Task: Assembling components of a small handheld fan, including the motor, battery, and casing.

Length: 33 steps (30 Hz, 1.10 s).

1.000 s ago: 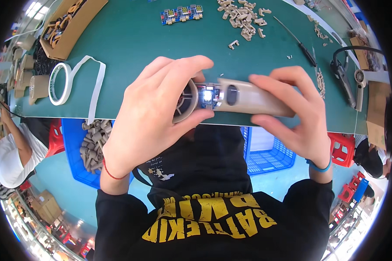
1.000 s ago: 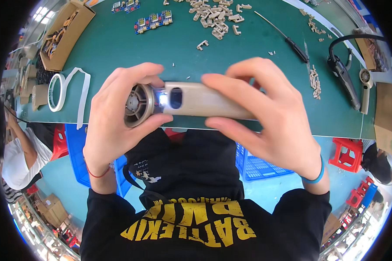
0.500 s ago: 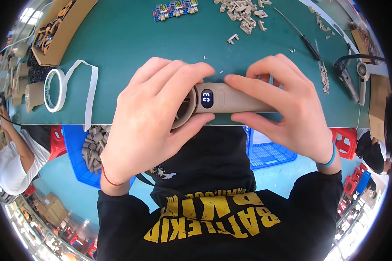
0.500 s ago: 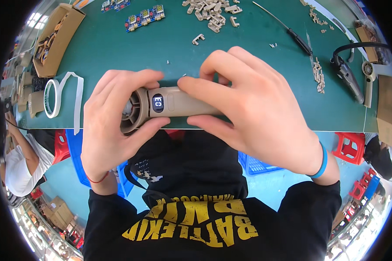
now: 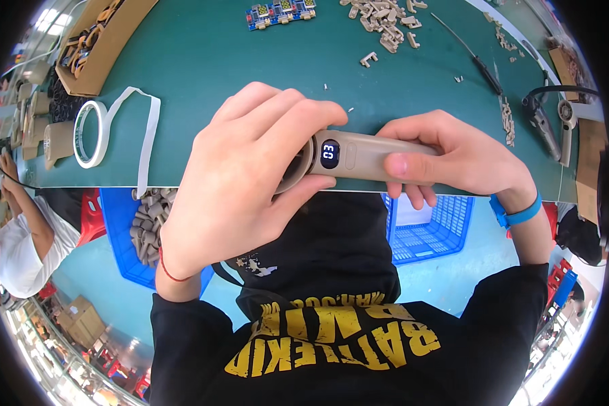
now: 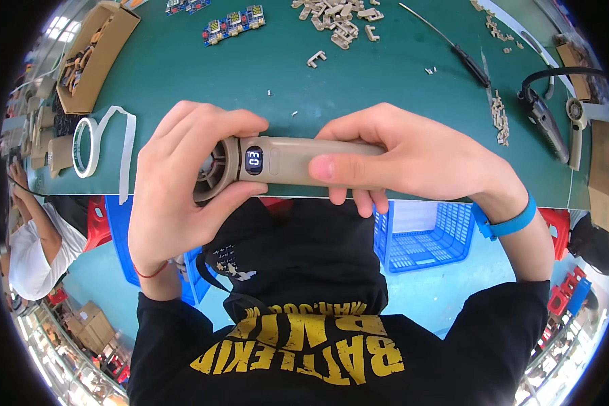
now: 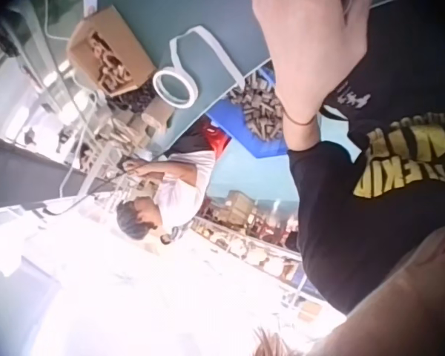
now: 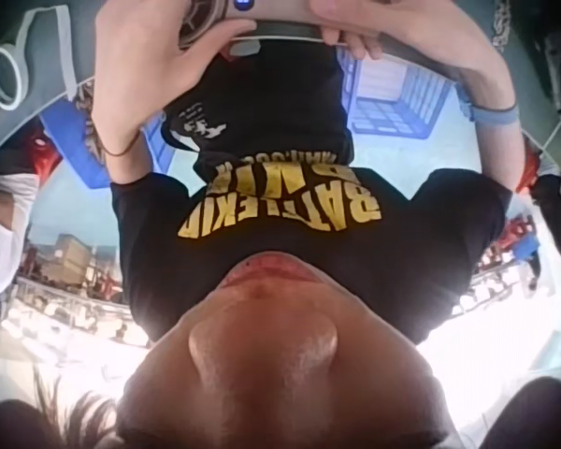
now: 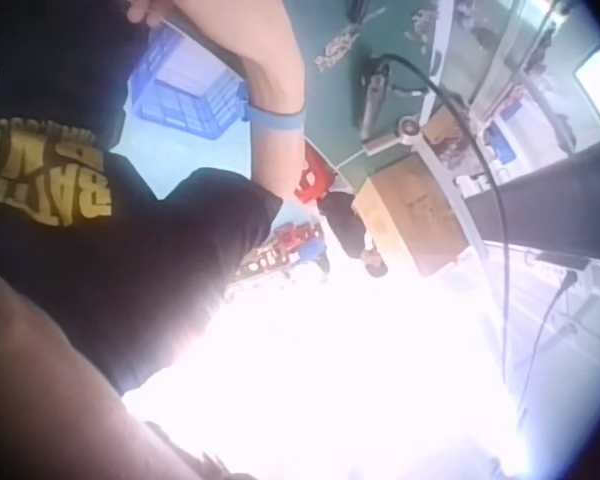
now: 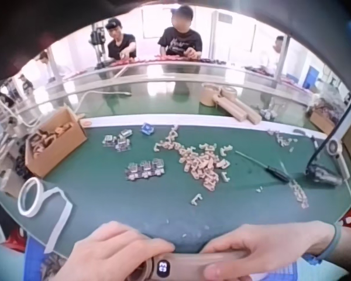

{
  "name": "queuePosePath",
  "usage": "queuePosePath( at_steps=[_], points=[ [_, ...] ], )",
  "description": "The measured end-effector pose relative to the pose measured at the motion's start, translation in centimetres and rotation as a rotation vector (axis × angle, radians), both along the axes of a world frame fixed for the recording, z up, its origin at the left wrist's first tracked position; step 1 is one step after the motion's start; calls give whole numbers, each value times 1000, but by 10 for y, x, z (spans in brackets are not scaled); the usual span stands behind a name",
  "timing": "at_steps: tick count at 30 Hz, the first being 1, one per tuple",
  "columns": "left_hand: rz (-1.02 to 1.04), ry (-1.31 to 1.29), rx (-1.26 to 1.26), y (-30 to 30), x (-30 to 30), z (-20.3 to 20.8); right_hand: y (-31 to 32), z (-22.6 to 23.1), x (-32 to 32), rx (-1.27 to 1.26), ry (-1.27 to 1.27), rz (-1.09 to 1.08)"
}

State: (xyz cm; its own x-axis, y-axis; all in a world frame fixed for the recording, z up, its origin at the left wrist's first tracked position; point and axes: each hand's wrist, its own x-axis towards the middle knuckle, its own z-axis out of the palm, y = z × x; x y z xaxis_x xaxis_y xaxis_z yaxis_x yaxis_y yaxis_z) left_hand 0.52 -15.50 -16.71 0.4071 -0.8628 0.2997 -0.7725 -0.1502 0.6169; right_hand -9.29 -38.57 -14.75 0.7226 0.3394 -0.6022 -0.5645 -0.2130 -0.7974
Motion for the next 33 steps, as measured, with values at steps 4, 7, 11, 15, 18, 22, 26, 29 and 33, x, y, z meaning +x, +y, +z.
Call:
queuePosePath(
  at_steps=[4,7,11,15,18,22,26,29,33],
  points=[
    [-11,-2,-5,0,0,0,2,-2,-3,6,-24,-34],
    [-15,-16,-6,1,0,-1,2,-1,-1,-48,-16,-14],
    [-17,-45,6,1,0,0,7,1,-3,-113,-32,-38],
    [-23,-75,0,-1,0,-2,7,0,-4,-150,-53,-52],
    [12,-101,6,0,-1,-4,8,-2,-7,-150,-76,-58],
    [18,-95,37,0,-2,-2,17,-27,-23,-553,-981,-40],
    [39,-125,46,-1,-2,-2,24,-12,-28,-889,-953,159],
    [60,-128,55,-2,-3,-3,21,-19,-27,-903,-1156,102],
    [45,-143,30,-4,-5,-6,21,-23,-32,-985,-1245,147]
  ],
)
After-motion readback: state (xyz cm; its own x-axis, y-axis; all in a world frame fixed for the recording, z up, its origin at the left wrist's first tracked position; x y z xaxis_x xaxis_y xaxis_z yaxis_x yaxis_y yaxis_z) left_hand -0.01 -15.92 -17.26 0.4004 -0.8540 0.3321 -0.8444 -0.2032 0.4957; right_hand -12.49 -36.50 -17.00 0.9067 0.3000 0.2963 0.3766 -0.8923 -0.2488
